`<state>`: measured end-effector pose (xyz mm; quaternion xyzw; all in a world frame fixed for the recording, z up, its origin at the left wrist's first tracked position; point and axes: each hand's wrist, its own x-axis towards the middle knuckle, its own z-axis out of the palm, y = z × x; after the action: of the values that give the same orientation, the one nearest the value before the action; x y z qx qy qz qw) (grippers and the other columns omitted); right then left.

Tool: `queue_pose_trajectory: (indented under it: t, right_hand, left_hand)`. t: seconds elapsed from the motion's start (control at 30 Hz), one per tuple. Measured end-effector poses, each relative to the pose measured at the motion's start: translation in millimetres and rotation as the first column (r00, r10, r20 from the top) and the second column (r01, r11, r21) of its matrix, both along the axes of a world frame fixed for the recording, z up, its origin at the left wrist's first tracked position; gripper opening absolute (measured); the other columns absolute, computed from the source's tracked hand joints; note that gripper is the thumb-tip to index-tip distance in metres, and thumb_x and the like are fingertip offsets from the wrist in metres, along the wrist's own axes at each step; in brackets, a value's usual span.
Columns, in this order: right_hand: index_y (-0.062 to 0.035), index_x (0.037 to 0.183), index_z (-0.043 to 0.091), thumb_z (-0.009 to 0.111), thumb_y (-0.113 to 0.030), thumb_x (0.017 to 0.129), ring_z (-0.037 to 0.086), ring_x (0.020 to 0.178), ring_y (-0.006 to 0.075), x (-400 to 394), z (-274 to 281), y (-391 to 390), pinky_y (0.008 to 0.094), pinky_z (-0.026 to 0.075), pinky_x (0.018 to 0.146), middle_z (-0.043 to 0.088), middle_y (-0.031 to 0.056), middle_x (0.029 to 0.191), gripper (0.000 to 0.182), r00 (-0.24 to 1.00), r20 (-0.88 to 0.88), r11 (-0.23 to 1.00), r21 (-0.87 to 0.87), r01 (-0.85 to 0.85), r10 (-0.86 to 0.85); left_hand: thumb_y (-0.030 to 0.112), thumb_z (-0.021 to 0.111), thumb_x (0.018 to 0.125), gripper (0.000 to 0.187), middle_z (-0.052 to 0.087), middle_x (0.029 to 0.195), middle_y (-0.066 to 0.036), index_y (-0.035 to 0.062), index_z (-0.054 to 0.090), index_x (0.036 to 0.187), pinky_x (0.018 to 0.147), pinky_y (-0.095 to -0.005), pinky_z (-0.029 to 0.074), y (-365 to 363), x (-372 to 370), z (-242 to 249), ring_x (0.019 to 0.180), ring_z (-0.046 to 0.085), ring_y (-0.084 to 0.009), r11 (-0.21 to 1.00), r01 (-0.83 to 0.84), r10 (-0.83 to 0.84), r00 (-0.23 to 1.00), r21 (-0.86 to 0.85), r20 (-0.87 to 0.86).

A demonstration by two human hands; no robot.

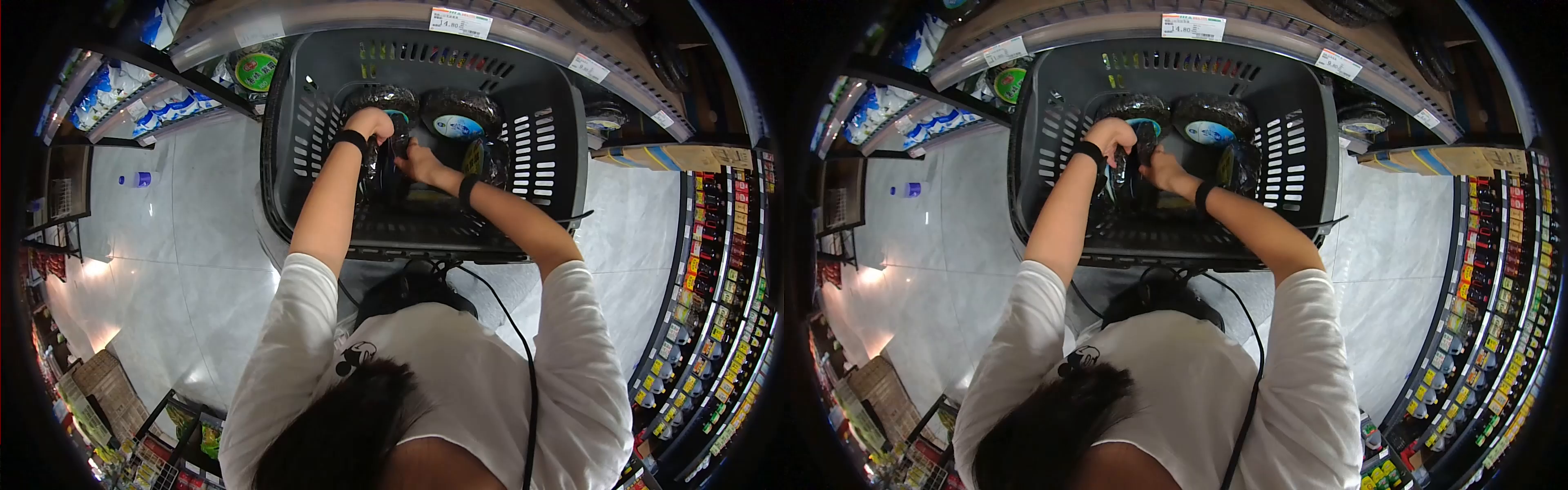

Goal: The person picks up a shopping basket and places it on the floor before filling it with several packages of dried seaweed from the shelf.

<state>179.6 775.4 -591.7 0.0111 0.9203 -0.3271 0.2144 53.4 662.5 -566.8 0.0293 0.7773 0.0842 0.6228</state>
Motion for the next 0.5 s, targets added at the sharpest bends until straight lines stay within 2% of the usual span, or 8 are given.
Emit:
queue_pose_trajectory:
  t: [0.1, 0.2, 0.3, 0.37, 0.43, 0.5]
  right_hand:
    - [0.0134, 0.107, 0.032, 0.059, -0.030, 0.078, 0.055, 0.088, 0.0439, 0, -17, -14, 0.0442, 0.046, 0.075, 0.058, 0.0303, 0.086, 0.058, 0.999, -0.015, 0.999, -0.014, 0.052, -0.052]
    - [0.0144, 0.104, 0.032, 0.058, -0.031, 0.079, 0.060, 0.081, 0.0400, 1, -47, -19, 0.0405, 0.049, 0.069, 0.060, 0.0264, 0.083, 0.058, 0.984, 0.019, 0.985, 0.014, 0.174, -0.174]
    - [0.0147, 0.103, 0.032, 0.057, -0.033, 0.079, 0.063, 0.073, 0.0336, -11, -56, -10, 0.0349, 0.051, 0.062, 0.061, 0.0234, 0.080, 0.058, 0.968, 0.177, 0.979, -0.063, 0.194, -0.180]
    - [0.0150, 0.103, 0.031, 0.055, -0.033, 0.080, 0.063, 0.067, 0.0299, -14, -52, -10, 0.0328, 0.049, 0.055, 0.060, 0.0230, 0.075, 0.058, 0.984, 0.151, 0.991, -0.075, 0.109, -0.096]
    - [0.0153, 0.104, 0.031, 0.055, -0.032, 0.081, 0.063, 0.069, 0.0317, -14, -45, -18, 0.0347, 0.049, 0.058, 0.060, 0.0233, 0.074, 0.058, 0.989, 0.135, 0.996, -0.060, 0.065, -0.057]
    - [0.0154, 0.104, 0.031, 0.054, -0.034, 0.082, 0.062, 0.072, 0.0332, -13, -62, -22, 0.0363, 0.049, 0.062, 0.060, 0.0235, 0.076, 0.059, 0.996, 0.072, 0.998, -0.005, -0.057, 0.058]
  left_hand:
    - [0.009, 0.042, 0.082, 0.048, 0.027, 0.135, -0.026, 0.0015, 0.035, 0.129, 0.082, -0.0438, 0.046, -4, 1, 3, 0.108, 0.048, -0.0409, 0.999, -0.041, 0.041, 0.999, 0.008, 0.029]
    - [0.010, 0.043, 0.083, 0.047, 0.026, 0.135, -0.026, 0.0013, 0.035, 0.129, 0.083, -0.0431, 0.047, -5, -2, -19, 0.109, 0.047, -0.0409, 0.996, -0.090, 0.090, 0.995, 0.007, 0.044]
    - [0.010, 0.043, 0.084, 0.046, 0.022, 0.137, -0.026, -0.0004, 0.034, 0.128, 0.084, -0.0429, 0.046, -8, -2, -13, 0.113, 0.043, -0.0405, 0.981, -0.190, 0.187, 0.978, 0.027, 0.091]
    - [0.009, 0.042, 0.084, 0.046, 0.018, 0.138, -0.026, -0.0020, 0.034, 0.128, 0.086, -0.0431, 0.046, -8, 2, -2, 0.116, 0.040, -0.0404, 0.968, -0.242, 0.232, 0.963, 0.060, 0.141]
    - [0.007, 0.041, 0.084, 0.045, 0.014, 0.140, -0.025, -0.0038, 0.034, 0.127, 0.088, -0.0437, 0.045, -6, 1, -2, 0.119, 0.037, -0.0409, 0.965, -0.258, 0.251, 0.960, 0.041, 0.125]
    - [0.006, 0.041, 0.083, 0.044, 0.015, 0.140, -0.025, -0.0037, 0.035, 0.126, 0.088, -0.0441, 0.044, -6, 1, -8, 0.118, 0.037, -0.0416, 0.967, -0.251, 0.247, 0.965, 0.047, 0.083]
